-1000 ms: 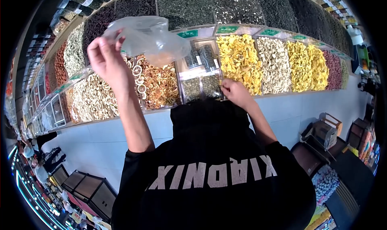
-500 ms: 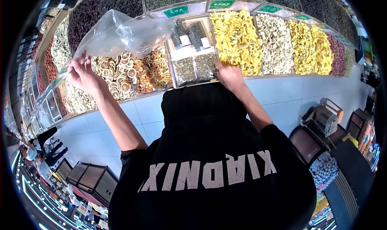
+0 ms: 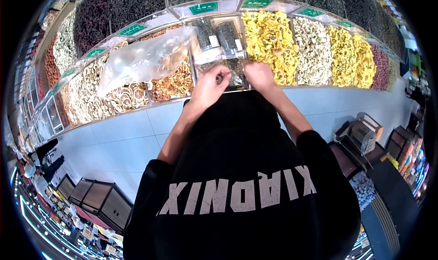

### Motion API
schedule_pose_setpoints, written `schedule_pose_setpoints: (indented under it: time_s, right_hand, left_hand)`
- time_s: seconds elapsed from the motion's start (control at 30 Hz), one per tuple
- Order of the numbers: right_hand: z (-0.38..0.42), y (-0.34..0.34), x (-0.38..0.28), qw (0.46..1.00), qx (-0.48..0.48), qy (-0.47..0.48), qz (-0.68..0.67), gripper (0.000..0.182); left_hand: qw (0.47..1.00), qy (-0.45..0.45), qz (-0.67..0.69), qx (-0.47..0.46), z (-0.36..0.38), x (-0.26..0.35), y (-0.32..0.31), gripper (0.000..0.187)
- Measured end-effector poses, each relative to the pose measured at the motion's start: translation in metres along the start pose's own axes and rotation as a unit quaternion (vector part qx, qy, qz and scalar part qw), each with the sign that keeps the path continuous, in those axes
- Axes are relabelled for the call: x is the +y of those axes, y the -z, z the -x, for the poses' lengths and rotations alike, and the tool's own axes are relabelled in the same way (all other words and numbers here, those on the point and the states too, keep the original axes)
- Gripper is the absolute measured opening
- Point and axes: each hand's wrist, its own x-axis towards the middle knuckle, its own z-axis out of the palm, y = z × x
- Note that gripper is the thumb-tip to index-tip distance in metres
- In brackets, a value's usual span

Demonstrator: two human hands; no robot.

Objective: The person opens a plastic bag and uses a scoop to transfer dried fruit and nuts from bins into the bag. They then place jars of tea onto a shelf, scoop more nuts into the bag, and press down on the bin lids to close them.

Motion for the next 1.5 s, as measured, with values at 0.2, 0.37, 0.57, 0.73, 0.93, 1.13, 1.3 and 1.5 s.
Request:
schedule_pose_setpoints:
  time_s: [0.2,0.37,0.57,0.73,0.93,1.13,1.3,1.5]
  right_hand:
    - [0.013,0.057,0.045,0.961,0.183,-0.121,-0.166,0.016]
    - [0.023,0.071,0.068,0.962,0.144,-0.220,-0.078,0.027]
    - [0.039,0.012,0.011,0.955,-0.095,-0.039,-0.280,0.020]
    - [0.031,-0.035,-0.007,0.975,-0.107,-0.053,-0.189,0.030]
    - [0.013,-0.032,-0.008,0.958,-0.176,-0.080,-0.214,0.030]
    - [0.021,-0.035,0.003,0.956,-0.170,-0.124,-0.207,0.027]
    - [0.030,-0.011,0.018,0.937,-0.027,-0.116,-0.329,0.026]
    - [0.034,0.054,0.045,0.919,0.203,-0.258,-0.216,0.028]
  left_hand:
    - [0.996,-0.015,-0.034,-0.076,-0.007,-0.030,-0.028,0.013]
    - [0.979,-0.062,-0.120,-0.151,-0.013,-0.044,-0.036,0.012]
    - [0.993,0.011,-0.109,-0.053,0.009,-0.029,-0.009,0.016]
    - [0.893,-0.051,-0.344,0.284,0.054,-0.006,0.048,0.051]
    - [0.834,0.032,-0.510,0.207,0.053,-0.019,0.099,0.072]
    - [0.842,-0.015,-0.474,0.259,0.039,-0.067,0.126,0.010]
    - [0.834,-0.005,-0.393,0.388,0.015,-0.059,0.164,0.011]
    - [0.840,0.004,-0.349,0.416,-0.015,-0.054,0.202,0.010]
